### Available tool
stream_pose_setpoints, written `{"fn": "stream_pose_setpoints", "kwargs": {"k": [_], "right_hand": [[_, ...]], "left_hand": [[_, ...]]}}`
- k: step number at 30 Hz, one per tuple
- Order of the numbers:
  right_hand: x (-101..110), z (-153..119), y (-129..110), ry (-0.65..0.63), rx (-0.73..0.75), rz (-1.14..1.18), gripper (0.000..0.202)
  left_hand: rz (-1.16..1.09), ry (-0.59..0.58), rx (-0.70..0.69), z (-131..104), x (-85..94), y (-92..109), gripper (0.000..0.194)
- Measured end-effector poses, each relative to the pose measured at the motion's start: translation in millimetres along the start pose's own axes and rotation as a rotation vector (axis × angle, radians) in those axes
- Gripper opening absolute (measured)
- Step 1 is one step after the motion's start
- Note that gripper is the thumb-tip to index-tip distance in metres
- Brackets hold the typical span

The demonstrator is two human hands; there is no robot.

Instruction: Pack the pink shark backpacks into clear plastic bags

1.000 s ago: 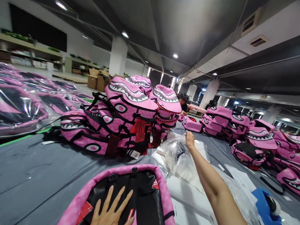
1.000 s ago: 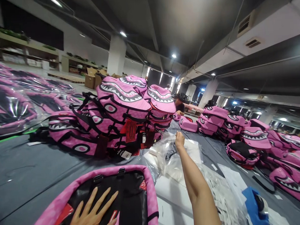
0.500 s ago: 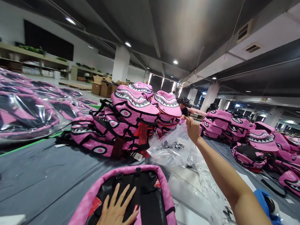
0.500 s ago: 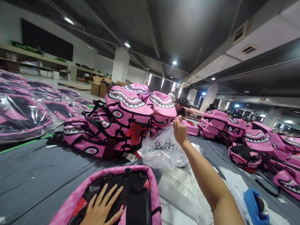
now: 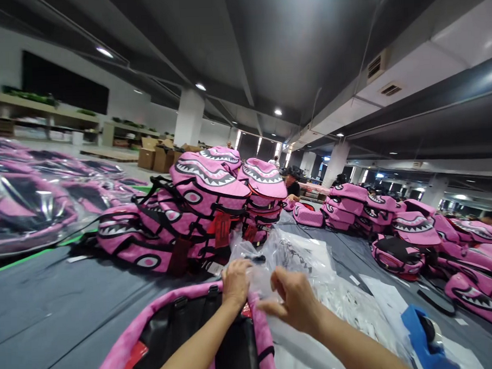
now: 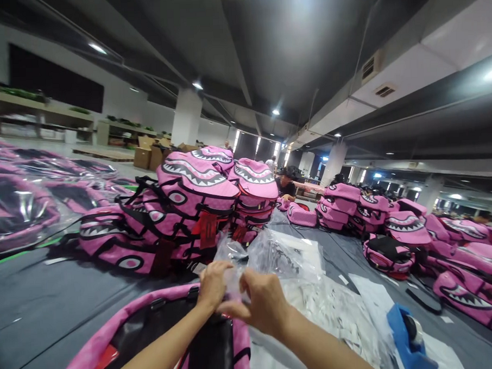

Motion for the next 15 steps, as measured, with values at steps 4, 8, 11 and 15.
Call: {"fn": "stream_pose_setpoints", "kwargs": {"k": [4, 8, 11, 15], "right_hand": [[22.1, -41.6, 75.8, 0.020, -0.494, -0.258, 0.012], [50.0, -82.3, 163.8, 0.161, -1.126, -0.121, 0.018], [44.7, -106.9, 200.1, 0.155, -1.373, 0.094, 0.016], [15.2, -120.1, 215.3, 0.202, -1.459, 0.592, 0.021]], "left_hand": [[-0.086, 0.026, 0.032, 27.4, 7.3, -21.6, 0.027], [-0.215, 0.076, 0.088, 50.4, 14.8, -35.7, 0.024], [-0.322, 0.171, 0.239, 57.8, 11.4, -49.4, 0.018], [-0.503, 0.326, 0.499, 60.8, 1.2, -74.1, 0.011]]}}
Point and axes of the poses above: each hand's wrist, its own z-axis towards the middle knuckle, its own x-axis out of the back of the hand, y = z × x, the point moved 4 cm from there along z, towards the middle knuckle, and after that the axes turned 2 degrees about -y, right-handed, at the moved point
